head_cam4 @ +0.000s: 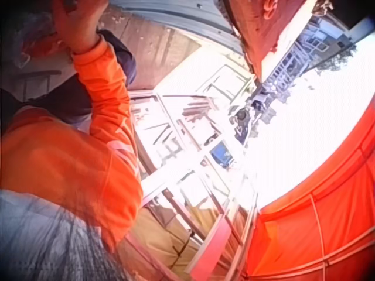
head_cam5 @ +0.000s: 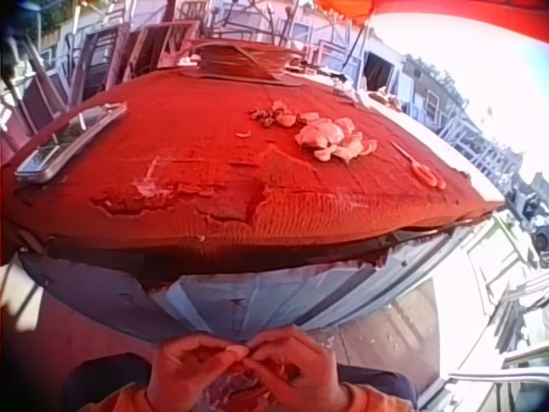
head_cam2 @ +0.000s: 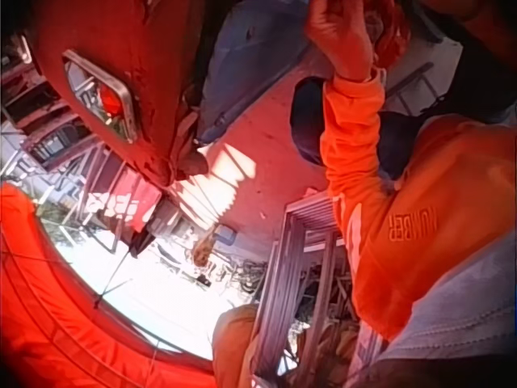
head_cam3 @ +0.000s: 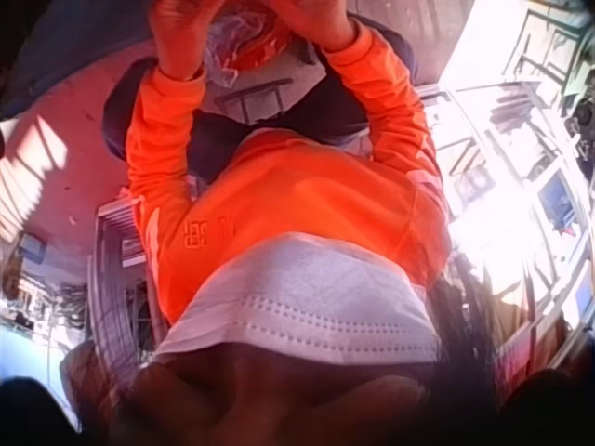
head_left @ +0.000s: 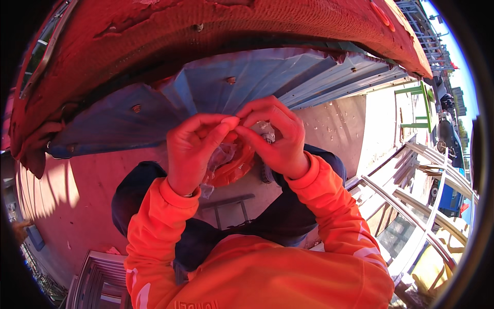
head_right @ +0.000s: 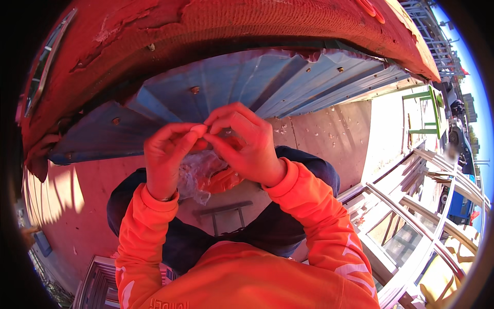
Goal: The person peels small white garlic cloves by hand, removing the outer skin and placing the peeled cloves on a red surface. The person occasionally uses a small pair of scissors to assist with peeling.
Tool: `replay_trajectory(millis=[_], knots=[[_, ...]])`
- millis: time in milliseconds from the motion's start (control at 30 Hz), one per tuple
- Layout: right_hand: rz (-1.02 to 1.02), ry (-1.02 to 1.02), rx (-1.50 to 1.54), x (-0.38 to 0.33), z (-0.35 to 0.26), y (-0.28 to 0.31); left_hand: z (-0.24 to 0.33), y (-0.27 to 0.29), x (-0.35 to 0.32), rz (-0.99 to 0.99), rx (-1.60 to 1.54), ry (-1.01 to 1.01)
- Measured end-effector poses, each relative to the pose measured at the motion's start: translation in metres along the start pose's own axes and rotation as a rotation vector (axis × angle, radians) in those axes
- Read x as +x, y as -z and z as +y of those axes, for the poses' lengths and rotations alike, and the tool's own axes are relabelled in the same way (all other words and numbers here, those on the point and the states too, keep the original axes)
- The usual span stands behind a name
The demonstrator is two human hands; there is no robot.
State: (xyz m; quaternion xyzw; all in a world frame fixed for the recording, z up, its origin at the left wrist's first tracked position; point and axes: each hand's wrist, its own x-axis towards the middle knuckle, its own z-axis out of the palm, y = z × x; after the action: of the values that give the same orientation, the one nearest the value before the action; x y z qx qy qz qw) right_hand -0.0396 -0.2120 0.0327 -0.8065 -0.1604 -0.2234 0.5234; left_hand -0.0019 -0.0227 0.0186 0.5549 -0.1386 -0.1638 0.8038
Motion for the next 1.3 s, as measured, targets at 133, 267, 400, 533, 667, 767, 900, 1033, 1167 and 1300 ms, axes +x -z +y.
replay_trajectory(millis=[133, 267, 400, 533, 667, 767, 900, 1033, 1167, 1300], knots=[[0.037, 0.018, -0.015, 0.001, 0.005, -0.001, 0.000, -0.001, 0.000, 0.008, -0.011, -0.022], [0.031, 0.013, -0.073, 0.002, -0.001, 0.000, -0.001, -0.001, 0.000, 0.011, 0.060, -0.047], [0.019, 0.053, -0.101, 0.001, 0.004, 0.001, -0.003, 0.001, 0.000, -0.009, 0.079, -0.054], [-0.023, 0.011, -0.060, 0.000, 0.003, 0.001, -0.004, -0.001, 0.000, 0.023, 0.067, -0.054], [-0.026, -0.006, -0.040, 0.001, 0.003, 0.000, -0.001, 0.001, 0.001, 0.044, 0.050, 0.033], [-0.003, -0.032, -0.055, 0.001, 0.002, 0.002, -0.008, 0.008, 0.002, 0.035, -0.023, 0.110], [0.059, -0.183, 0.173, -0.003, 0.002, -0.008, -0.014, 0.004, 0.000, -0.027, -0.177, 0.179], [0.044, -0.128, 0.063, -0.002, 0.005, -0.008, -0.006, 0.004, 0.001, -0.026, -0.263, 0.250], [0.019, -0.077, -0.008, -0.002, 0.003, -0.007, -0.007, 0.003, 0.000, -0.016, -0.177, 0.252], [-0.023, -0.084, 0.002, -0.001, 0.002, -0.003, -0.009, 0.005, 0.002, 0.012, -0.191, 0.233]])
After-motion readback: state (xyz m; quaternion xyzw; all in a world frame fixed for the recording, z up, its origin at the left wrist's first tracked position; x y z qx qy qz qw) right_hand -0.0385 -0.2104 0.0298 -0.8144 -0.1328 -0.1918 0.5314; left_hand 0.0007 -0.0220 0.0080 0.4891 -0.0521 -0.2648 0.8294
